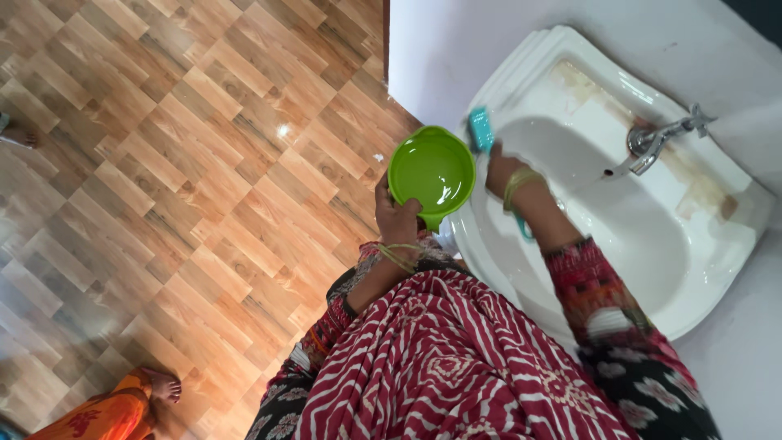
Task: The person cleans a sink by hand using a small brush and rinsing with water from a green cup.
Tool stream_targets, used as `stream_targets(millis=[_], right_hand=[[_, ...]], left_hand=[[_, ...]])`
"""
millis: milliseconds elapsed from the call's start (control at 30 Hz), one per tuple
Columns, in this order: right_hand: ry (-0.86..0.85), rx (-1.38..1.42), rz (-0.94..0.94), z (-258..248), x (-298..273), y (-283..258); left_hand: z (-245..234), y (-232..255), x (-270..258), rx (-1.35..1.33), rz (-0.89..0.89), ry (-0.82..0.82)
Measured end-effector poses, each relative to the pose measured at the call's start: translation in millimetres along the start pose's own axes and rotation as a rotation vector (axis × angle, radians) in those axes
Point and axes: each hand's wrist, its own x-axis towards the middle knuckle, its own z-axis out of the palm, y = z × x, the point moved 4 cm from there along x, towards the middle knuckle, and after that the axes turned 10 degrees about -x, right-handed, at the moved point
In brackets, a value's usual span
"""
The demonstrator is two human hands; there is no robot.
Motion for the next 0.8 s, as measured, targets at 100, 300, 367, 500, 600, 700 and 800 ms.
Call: stream_targets(millis=[100,300,367,500,600,700,800], right_hand=[[-0.128,-0.147,-0.046,39.1,-48.9,-14.2],[-0.03,0.023,0.088,-23.3,-2.3,-4.5],[0.032,0.009,0.097,-28.7,8.6,0.5],[0.068,-0.18,-0.065,8.3,-16.4,-19.3],[-0.129,-0.247,-0.058,24.8,-40.1,-34.8],[0.049,-0.122,-0.078,-17.6,-17.6,-30.3],[-0.139,0.123,0.149,-39.5,-9.5,-23.5]], left_hand=[[-3.4,-2.0,-1.9,-0.076,0.065,-0.03],[-5.9,4.2,-5.3,-0.034,0.09,-0.021],[-4.7,5.3,-7.8,-0.069,0.016,0.017],[-4.8,6.1,-4.7,-0.062,0.006,0.018],[-5.4,7.7,-4.3,-0.074,0.057,-0.01],[-8.9,1.6,-1.8,-0.031,-0.017,0.067],[-8.3,1.6,0.7,0.031,0.116,0.024]])
